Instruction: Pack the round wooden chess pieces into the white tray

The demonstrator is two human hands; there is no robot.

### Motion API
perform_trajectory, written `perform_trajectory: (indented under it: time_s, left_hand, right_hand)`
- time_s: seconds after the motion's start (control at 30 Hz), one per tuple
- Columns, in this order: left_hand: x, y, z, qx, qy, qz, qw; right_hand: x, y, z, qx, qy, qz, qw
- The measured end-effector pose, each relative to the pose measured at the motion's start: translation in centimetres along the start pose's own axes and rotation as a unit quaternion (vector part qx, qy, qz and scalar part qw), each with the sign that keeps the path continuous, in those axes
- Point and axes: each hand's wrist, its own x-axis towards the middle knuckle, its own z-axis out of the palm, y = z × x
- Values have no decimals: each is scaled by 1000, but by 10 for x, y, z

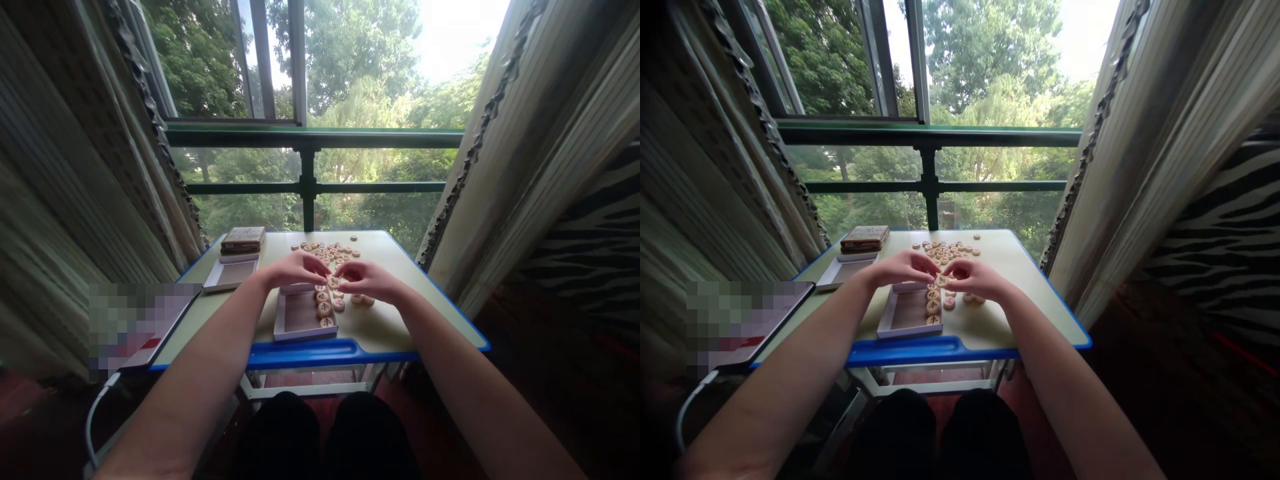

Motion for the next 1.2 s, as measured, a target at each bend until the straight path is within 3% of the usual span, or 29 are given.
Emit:
perform_trajectory:
  time_s: [0.17, 0.33, 0.4, 0.63, 1.2]
  left_hand:
    - [-10, 9, -6, 72, -63, -21, 995]
    - [-19, 18, -8, 94, -214, -89, 968]
    - [-20, 19, -8, 95, -244, -92, 961]
    - [-19, 20, -7, 73, -290, -101, 949]
    - [-16, 16, -6, 113, -324, -125, 931]
  right_hand:
    - [-5, -5, 5, -45, -112, 14, 993]
    - [-7, -8, 7, -89, -158, 0, 983]
    - [-7, -7, 8, -98, -170, -5, 981]
    - [-6, -6, 9, -131, -183, -19, 974]
    - [-5, -7, 10, -145, -194, -27, 970]
